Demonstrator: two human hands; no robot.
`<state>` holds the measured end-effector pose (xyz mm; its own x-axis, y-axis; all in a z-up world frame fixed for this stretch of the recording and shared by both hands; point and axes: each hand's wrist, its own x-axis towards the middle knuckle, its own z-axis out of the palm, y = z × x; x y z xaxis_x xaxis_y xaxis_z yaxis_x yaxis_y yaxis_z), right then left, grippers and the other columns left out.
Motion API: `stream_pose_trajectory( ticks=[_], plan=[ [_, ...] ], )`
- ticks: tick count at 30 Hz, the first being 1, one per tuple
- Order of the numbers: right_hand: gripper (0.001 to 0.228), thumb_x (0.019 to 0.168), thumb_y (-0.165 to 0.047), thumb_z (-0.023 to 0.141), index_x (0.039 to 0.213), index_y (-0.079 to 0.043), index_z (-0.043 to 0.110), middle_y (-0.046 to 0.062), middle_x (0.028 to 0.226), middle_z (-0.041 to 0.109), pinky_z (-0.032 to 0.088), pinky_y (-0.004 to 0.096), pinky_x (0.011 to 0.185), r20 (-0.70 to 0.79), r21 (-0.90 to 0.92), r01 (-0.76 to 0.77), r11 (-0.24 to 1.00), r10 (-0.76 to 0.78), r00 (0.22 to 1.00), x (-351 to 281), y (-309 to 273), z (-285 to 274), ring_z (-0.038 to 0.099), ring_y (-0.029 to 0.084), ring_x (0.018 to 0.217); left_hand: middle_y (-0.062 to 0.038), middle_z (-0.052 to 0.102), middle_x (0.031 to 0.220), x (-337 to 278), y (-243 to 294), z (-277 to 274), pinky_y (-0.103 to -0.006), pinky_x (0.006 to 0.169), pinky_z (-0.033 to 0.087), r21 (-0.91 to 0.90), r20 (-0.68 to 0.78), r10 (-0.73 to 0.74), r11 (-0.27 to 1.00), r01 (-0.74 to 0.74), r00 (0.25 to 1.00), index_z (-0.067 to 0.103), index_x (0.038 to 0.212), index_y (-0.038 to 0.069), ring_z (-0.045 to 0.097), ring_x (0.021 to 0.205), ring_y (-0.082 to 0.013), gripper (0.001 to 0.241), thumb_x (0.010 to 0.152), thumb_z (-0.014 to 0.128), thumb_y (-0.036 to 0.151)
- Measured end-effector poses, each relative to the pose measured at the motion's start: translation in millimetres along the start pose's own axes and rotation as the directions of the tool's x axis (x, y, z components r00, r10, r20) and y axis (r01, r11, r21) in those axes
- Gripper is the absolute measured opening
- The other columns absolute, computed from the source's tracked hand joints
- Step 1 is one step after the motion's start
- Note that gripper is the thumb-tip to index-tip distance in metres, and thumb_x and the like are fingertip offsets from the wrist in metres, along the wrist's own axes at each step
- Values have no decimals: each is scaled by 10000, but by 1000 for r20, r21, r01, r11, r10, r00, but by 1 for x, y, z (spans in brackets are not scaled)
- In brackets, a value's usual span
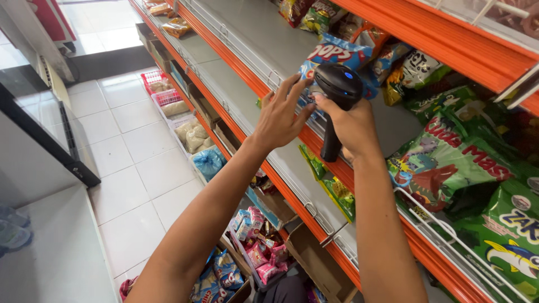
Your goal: The person takes snack bags and biscuit packages from a cardboard box, scans each item using a handheld barcode scanner, and arranges them onto retail shelves by hand.
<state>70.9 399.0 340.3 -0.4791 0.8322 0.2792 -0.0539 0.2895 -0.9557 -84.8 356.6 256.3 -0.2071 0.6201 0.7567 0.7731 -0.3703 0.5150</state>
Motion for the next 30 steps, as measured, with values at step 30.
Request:
stream_pose_trajectory(
  ticks=[30],
  plan=[
    [349, 903, -176, 828, 1166, -8, 672, 34, 1030, 750, 570, 269, 836, -33, -354, 388, 851, -426, 904, -17, 0, 22, 723, 121, 920, -177, 325, 1642, -32, -2, -17, -556, 1120, 329, 3, 101, -55, 998, 55, 993, 453, 1548, 146, 285, 1523, -407, 556, 1042, 567, 346]
  ],
)
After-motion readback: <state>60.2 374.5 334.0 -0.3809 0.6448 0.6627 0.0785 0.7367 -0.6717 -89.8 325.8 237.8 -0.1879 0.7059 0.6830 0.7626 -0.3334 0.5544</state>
